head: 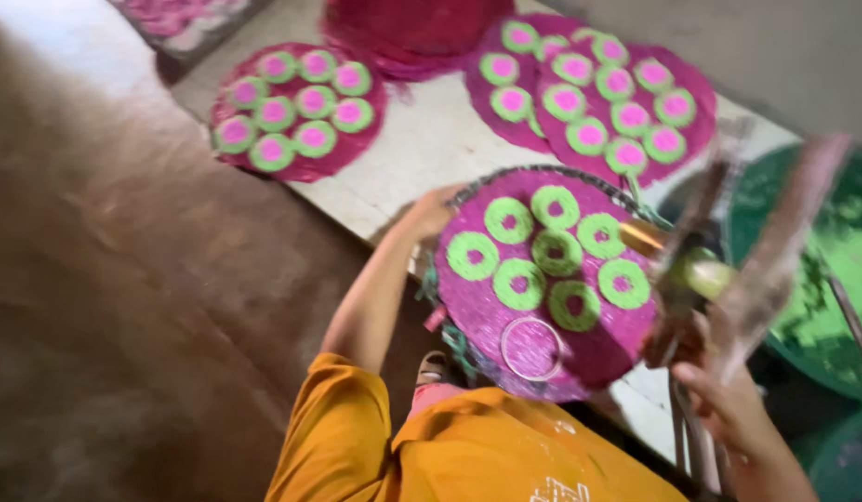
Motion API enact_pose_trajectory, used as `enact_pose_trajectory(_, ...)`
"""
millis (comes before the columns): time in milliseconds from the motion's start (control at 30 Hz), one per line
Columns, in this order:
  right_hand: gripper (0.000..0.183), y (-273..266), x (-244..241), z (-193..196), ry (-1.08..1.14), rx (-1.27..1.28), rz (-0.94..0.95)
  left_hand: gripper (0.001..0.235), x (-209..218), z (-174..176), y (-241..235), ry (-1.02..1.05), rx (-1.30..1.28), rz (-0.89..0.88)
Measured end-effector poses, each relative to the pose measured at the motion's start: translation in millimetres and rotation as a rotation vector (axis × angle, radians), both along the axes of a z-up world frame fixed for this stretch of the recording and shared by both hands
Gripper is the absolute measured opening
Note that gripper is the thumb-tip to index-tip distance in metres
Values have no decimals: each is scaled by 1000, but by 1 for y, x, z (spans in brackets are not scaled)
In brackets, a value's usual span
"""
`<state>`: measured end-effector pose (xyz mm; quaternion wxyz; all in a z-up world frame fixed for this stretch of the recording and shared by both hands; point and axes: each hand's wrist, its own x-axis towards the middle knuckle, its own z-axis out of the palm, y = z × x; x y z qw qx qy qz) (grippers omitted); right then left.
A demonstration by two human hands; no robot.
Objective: The person applies green dough onto pink dough circles using a wooden tool and by hand.
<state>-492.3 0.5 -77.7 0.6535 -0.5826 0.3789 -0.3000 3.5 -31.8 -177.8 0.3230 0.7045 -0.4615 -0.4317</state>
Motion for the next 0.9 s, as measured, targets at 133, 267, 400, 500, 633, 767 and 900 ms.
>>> enact_pose_trajectory(133, 106, 4, -1, 0, 3, -3, 154, 53, -21, 31, -10, -398, -219, 37)
enact_pose_trajectory(267, 109, -4, 8, 12, -112, 256, 415, 65, -91, 82, 4, 908, -492, -85)
enact_pose_trajectory(400, 106, 6, 16, 31, 60, 534, 558, 75, -116, 118, 30, 1674, -593, -328)
enact_pose_trajectory(500, 105, 2, 5, 46, 340, 464, 543, 68, -109, 125, 57, 1274, -499, -15)
enact_pose_trajectory(633, 104, -12, -10, 44, 248, 413, 354, 34, -118, 105, 120, -154, -217, -141)
enact_pose_trajectory(767, 102, -19, -9, 35, -47, 224, 427, 30, -138, 74, 143, -461, -278, -166)
enact_pose_trajectory(900, 107, -23, -1, 34, -51, 255, 453, 16, -140, 60, 140, -439, -207, -120)
